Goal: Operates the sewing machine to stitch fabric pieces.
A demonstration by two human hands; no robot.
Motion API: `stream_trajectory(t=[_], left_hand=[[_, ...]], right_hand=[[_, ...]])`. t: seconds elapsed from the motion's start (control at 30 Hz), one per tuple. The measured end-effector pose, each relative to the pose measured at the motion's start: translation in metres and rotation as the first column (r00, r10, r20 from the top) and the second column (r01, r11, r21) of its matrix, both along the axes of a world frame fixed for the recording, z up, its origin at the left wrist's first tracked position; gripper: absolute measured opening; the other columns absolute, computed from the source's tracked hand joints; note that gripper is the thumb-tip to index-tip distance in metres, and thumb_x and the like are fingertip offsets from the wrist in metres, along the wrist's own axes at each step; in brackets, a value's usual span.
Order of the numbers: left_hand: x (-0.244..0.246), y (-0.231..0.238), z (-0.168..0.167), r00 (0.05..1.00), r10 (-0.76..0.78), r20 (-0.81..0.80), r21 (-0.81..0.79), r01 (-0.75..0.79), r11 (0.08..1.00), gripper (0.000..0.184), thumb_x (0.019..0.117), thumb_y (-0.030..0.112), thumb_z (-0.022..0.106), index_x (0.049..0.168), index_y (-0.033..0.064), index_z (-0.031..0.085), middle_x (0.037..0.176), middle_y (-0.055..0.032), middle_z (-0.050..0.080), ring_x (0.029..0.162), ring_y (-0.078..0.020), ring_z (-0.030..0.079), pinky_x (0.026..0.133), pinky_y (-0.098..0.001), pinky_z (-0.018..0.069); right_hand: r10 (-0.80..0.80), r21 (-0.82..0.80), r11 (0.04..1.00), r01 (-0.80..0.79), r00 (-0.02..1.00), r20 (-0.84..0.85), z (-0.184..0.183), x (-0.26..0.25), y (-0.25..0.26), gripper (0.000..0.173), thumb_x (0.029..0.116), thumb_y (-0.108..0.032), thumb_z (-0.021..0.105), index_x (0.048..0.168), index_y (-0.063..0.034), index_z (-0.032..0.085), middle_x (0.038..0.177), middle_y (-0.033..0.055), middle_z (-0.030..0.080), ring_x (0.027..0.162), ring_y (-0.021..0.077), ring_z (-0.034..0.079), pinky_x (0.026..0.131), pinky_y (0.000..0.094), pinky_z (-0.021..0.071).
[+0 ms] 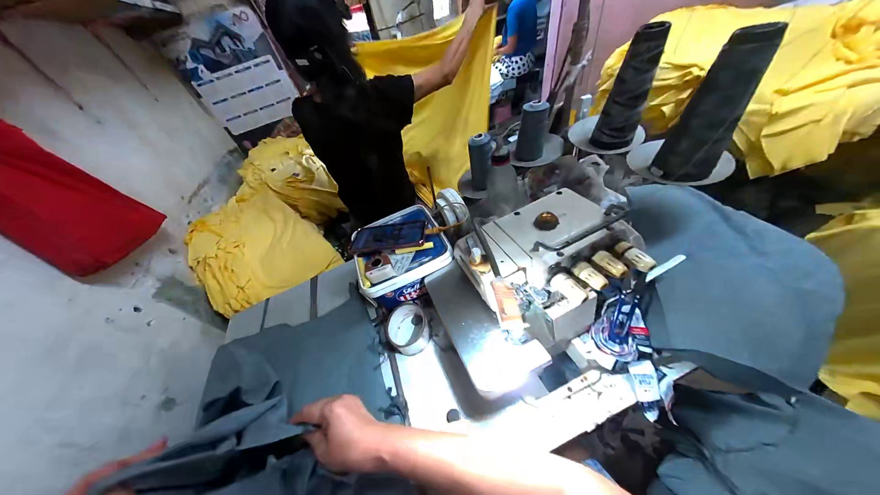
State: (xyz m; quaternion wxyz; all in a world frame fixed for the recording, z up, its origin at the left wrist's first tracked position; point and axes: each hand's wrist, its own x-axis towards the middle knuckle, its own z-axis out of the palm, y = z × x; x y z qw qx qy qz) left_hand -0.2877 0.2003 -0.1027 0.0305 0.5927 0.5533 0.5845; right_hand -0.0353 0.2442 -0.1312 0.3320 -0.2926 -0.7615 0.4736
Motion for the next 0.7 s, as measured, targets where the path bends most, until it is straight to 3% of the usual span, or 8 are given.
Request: stream_trajectory(t=[0.03, 0.13, 0.27, 0.33, 0.4, 0.47, 0.6, 0.7], left_hand=[[0.007, 0.014, 0.014, 0.992, 0.089, -0.086, 0.106, -0.080, 0.991, 0.030, 0.1032, -0.002, 0.035, 0.120, -0.0257, 0.044, 0.110, -0.0194, 0.064, 0.104, -0.0107, 0.067, 0.096, -0.0309, 0.0557], [0.050, 0.052, 0.070, 0.898, 0.212, -0.386, 0.383, -0.053, 0.922, 0.027, 0.1035, 0.000, 0.046, 0.114, -0.0234, 0.055, 0.109, -0.0311, 0.064, 0.107, -0.0196, 0.066, 0.097, -0.0288, 0.0511], [0.178, 0.066, 0.131, 0.774, -0.051, -0.631, 0.168, 0.201, 0.965, 0.027, 0.1013, 0.004, 0.049, 0.118, -0.0135, 0.061, 0.114, -0.0336, 0.066, 0.106, -0.0445, 0.066, 0.094, -0.0571, 0.0509], [0.221, 0.078, 0.125, 0.714, -0.250, -0.653, -0.058, 0.283, 0.958, 0.021, 0.0988, 0.004, 0.057, 0.112, -0.0089, 0.067, 0.106, -0.0308, 0.069, 0.097, -0.0496, 0.068, 0.084, -0.0680, 0.0510], [0.255, 0.086, 0.094, 0.682, -0.431, -0.591, -0.333, 0.281, 0.900, 0.019, 0.0973, 0.013, 0.069, 0.106, -0.0032, 0.072, 0.095, -0.0258, 0.071, 0.089, -0.0464, 0.069, 0.079, -0.0687, 0.0512], [0.284, 0.088, 0.060, 0.645, -0.538, -0.543, -0.566, 0.193, 0.802, 0.019, 0.1000, 0.018, 0.066, 0.106, 0.0016, 0.073, 0.095, -0.0235, 0.072, 0.092, -0.0450, 0.070, 0.080, -0.0685, 0.0516], [0.327, 0.077, 0.028, 0.690, -0.581, -0.432, -0.747, 0.087, 0.659, 0.031, 0.1024, 0.034, 0.063, 0.105, 0.0036, 0.070, 0.092, -0.0217, 0.070, 0.093, -0.0424, 0.068, 0.080, -0.0654, 0.0497], [0.334, 0.077, 0.019, 0.718, -0.554, -0.421, -0.730, 0.094, 0.677, 0.032, 0.1011, 0.032, 0.065, 0.111, 0.0008, 0.067, 0.096, -0.0246, 0.070, 0.096, -0.0449, 0.068, 0.082, -0.0664, 0.0499]], right_hand=[[-0.019, 0.009, 1.000, 0.020, 0.994, -0.110, 0.011, 0.005, -0.008, 0.029, 0.1007, -0.001, 0.053, 0.123, 0.0075, 0.069, 0.119, 0.0264, 0.070, 0.115, 0.0393, 0.066, 0.101, 0.0573, 0.0483], [-0.067, 0.057, 0.994, 0.089, 0.948, -0.310, 0.038, 0.036, -0.038, 0.023, 0.0991, 0.002, 0.055, 0.112, 0.0138, 0.069, 0.103, 0.0280, 0.072, 0.098, 0.0363, 0.070, 0.089, 0.0517, 0.0534], [-0.212, 0.065, 0.961, 0.268, 0.870, -0.445, 0.055, 0.111, -0.078, 0.019, 0.0994, -0.001, 0.055, 0.106, 0.0113, 0.069, 0.093, 0.0175, 0.072, 0.087, 0.0134, 0.069, 0.083, 0.0279, 0.0556], [-0.336, 0.065, 0.909, 0.412, 0.814, -0.474, 0.042, 0.155, -0.088, 0.020, 0.1007, -0.004, 0.055, 0.104, 0.0093, 0.070, 0.092, 0.0100, 0.072, 0.086, 0.0013, 0.066, 0.082, 0.0177, 0.0541], [-0.510, -0.012, 0.833, 0.554, 0.758, -0.406, 0.018, 0.191, -0.102, 0.019, 0.0986, -0.004, 0.056, 0.099, 0.0075, 0.071, 0.090, 0.0029, 0.073, 0.084, -0.0075, 0.064, 0.081, 0.0111, 0.0531], [-0.634, -0.069, 0.765, 0.641, 0.729, -0.260, -0.011, 0.224, -0.116, 0.022, 0.0999, -0.005, 0.054, 0.106, 0.0074, 0.071, 0.097, 0.0033, 0.073, 0.090, -0.0078, 0.064, 0.084, 0.0104, 0.0520], [-0.750, -0.061, 0.658, 0.751, 0.645, -0.146, -0.054, 0.251, -0.131, 0.024, 0.1009, -0.007, 0.053, 0.109, 0.0059, 0.071, 0.101, 0.0054, 0.075, 0.094, -0.0069, 0.066, 0.088, 0.0109, 0.0516], [-0.769, -0.022, 0.631, 0.776, 0.620, -0.158, -0.068, 0.248, -0.131, 0.024, 0.1008, -0.007, 0.052, 0.109, 0.0059, 0.071, 0.100, 0.0066, 0.075, 0.094, -0.0060, 0.067, 0.088, 0.0106, 0.0515]])
